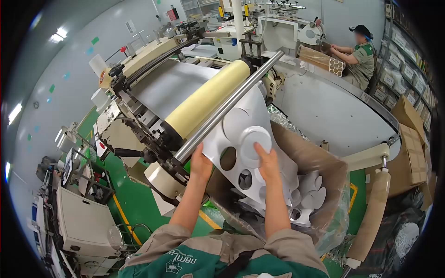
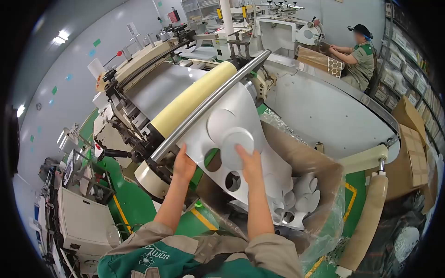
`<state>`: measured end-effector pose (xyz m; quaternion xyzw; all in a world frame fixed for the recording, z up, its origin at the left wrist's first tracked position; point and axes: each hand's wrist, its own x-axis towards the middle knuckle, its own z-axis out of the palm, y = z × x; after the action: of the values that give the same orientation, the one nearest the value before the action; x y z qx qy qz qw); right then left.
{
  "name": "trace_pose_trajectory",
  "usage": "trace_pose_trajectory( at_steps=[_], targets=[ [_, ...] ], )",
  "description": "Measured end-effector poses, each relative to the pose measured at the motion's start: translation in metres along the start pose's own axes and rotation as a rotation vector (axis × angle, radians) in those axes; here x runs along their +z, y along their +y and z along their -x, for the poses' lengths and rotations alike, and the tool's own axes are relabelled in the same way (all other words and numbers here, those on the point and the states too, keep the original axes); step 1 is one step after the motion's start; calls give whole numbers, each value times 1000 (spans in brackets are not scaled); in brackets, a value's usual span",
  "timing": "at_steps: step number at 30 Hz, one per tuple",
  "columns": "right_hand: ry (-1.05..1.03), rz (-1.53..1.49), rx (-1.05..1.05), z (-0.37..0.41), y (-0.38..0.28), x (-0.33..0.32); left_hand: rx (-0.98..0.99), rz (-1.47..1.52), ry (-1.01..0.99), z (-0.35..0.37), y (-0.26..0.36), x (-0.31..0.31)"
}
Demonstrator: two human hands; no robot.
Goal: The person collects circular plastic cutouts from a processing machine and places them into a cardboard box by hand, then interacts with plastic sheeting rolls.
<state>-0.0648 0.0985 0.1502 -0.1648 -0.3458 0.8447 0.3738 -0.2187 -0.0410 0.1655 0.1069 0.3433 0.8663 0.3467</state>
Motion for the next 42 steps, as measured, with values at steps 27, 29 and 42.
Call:
trace_pose_trajectory(
  at_steps=[27,29,42],
  targets=[
    [-15,67,-26,3,7,-14,-63,56,51,8,9,10],
    [-132,161,20,5,12,8,-92,-42,47,10,-7,-1],
    [293,-171,-66,0,27,-45,-68,-122,50,25,-5,8]
  ],
)
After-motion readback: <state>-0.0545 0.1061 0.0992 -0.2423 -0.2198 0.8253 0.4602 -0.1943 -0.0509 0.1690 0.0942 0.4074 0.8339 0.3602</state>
